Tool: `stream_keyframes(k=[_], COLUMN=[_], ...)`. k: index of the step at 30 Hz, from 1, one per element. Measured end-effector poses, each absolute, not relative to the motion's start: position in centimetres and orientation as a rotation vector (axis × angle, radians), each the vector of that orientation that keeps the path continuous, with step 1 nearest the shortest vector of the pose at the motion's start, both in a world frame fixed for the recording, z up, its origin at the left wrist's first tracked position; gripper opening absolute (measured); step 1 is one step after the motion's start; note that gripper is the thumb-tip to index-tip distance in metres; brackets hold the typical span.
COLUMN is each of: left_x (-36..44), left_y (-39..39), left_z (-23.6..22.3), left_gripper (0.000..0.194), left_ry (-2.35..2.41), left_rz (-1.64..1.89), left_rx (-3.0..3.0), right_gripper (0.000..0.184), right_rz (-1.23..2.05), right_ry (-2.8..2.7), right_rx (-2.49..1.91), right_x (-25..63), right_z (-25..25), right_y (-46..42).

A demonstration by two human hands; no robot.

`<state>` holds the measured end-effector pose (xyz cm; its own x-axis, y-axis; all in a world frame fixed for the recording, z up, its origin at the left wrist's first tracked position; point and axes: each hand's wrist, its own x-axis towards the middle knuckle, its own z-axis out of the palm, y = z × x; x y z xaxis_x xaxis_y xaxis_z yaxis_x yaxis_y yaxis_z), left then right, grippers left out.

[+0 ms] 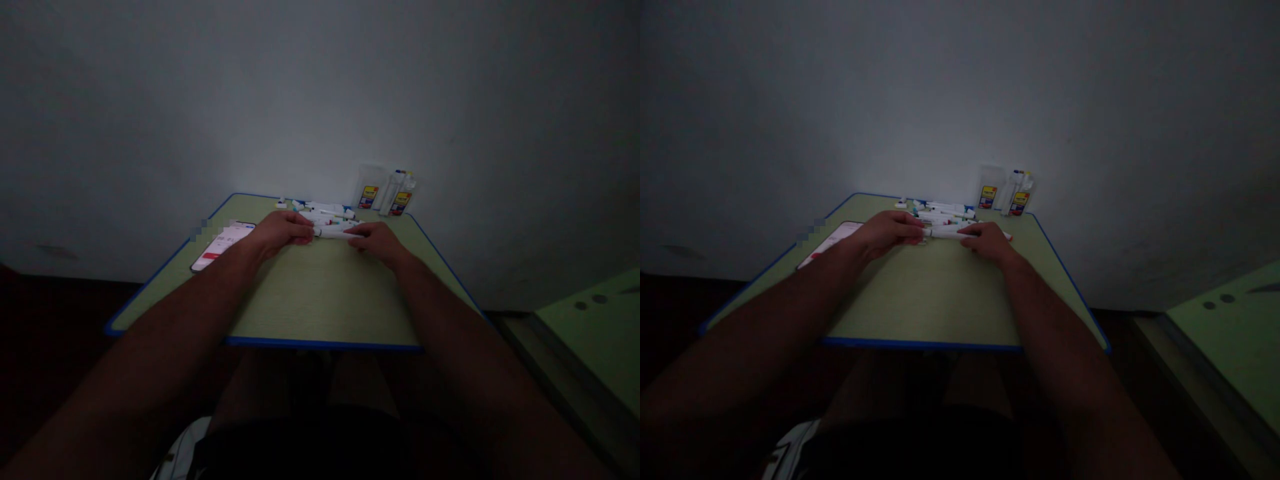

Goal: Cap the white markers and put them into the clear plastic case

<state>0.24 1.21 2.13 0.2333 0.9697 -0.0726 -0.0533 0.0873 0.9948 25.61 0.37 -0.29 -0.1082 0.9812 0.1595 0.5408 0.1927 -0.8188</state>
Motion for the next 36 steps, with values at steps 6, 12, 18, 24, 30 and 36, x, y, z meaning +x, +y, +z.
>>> stream_keyframes(k=[6, 12, 18, 24, 30, 36], left_x=[0.3, 0.8, 1.5, 1.5, 1.5, 1.3], left_y=[1.7, 1.9, 1.3, 1.5, 1.8, 1.7], left_z=[1.2, 0.5, 0.5, 0.3, -0.2, 0.0], left_gripper=[0.017, 0.012, 0.013, 0.014, 0.011, 0.009], left_ry=[1.1, 1.144, 1.171, 1.164, 1.149, 1.137], left_rz=[1.129, 1.139, 1.179, 1.178, 1.187, 1.205], left_rx=[1.36, 1.566, 1.56, 1.557, 1.594, 1.655], right_gripper=[0.023, 0.021, 0.022, 0.022, 0.019, 0.018], right_rz=[0.739, 0.655, 0.603, 0.63, 0.525, 0.362], right_ry=[-1.819, -1.823, -1.786, -1.775, -1.803, -1.899], right_rx=[-1.38, -1.398, -1.419, -1.446, -1.43, -1.409], right_x=[25.3, 25.2, 25.0, 24.7, 24.6, 24.8], right_z=[0.1, 0.6, 0.7, 0.8, 0.8, 1.0], right_y=[-0.1, -0.4, -0.4, -0.5, -0.6, -0.3])
